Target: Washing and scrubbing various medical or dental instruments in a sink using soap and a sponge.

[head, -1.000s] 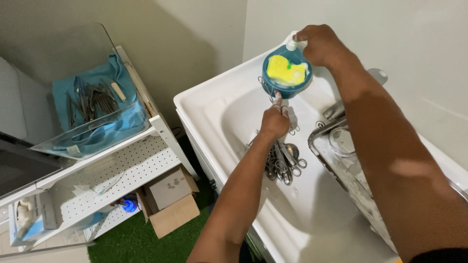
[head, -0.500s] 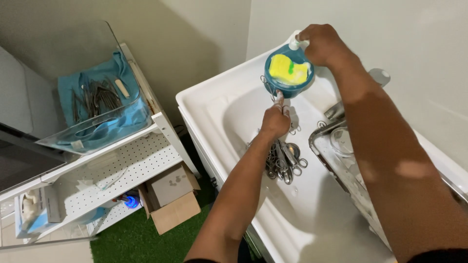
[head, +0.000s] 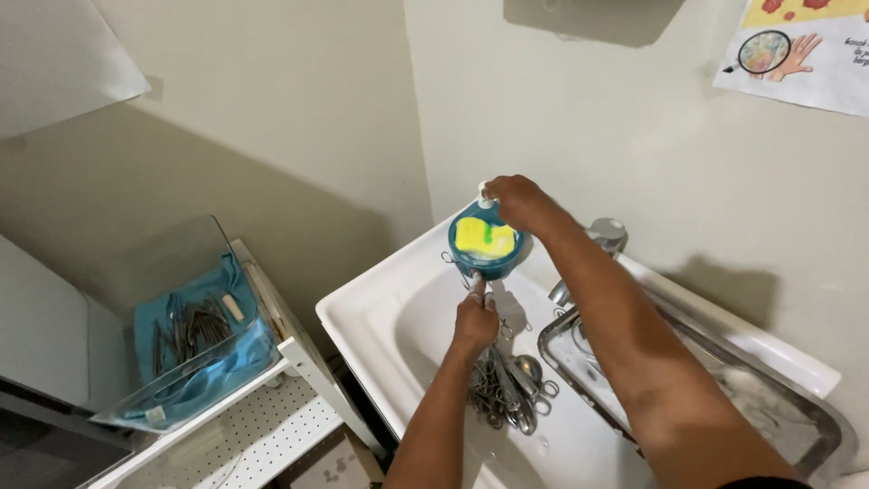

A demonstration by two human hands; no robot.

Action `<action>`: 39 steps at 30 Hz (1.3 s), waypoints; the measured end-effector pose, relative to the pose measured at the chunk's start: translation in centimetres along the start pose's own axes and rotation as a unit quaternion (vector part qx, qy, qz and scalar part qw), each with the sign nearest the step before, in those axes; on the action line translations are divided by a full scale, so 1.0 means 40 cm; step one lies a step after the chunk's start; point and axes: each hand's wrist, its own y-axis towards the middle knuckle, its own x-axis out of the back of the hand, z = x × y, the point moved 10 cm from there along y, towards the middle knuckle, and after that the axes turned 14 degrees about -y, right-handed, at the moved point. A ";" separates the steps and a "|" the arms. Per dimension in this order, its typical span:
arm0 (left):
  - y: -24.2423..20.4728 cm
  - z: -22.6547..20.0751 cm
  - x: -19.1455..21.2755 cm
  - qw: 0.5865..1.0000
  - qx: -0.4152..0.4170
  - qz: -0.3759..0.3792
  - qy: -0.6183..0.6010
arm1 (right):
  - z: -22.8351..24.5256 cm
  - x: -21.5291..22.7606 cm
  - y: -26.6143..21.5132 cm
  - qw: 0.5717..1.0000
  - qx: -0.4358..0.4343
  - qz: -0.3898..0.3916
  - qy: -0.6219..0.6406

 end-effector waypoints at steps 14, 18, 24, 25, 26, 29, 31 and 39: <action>-0.030 -0.055 0.006 0.999 0.047 0.018 0.019 | 0.012 0.025 0.006 0.999 -0.017 0.044 -0.017; -0.027 -0.042 0.000 0.998 0.054 0.024 -0.001 | 0.015 0.004 0.009 0.998 0.003 0.054 -0.039; -0.032 -0.052 0.003 0.999 0.039 0.016 0.008 | 0.009 0.016 0.007 0.999 -0.007 0.050 -0.017; -0.024 -0.056 0.006 0.999 0.038 0.014 0.009 | 0.008 0.030 0.019 0.999 -0.005 0.048 -0.017; -0.027 -0.052 0.004 0.999 0.037 0.016 0.005 | 0.006 0.031 0.018 0.998 -0.007 0.054 -0.021; -0.024 -0.037 -0.001 1.000 0.025 0.015 0.001 | 0.006 0.035 0.030 0.998 -0.006 0.056 -0.024; -0.023 -0.044 0.003 1.000 0.013 0.013 0.002 | 0.014 0.045 0.030 0.998 -0.008 0.052 -0.021; -0.034 -0.044 0.003 0.999 0.025 0.021 -0.004 | 0.000 -0.002 0.033 0.999 0.019 0.048 -0.008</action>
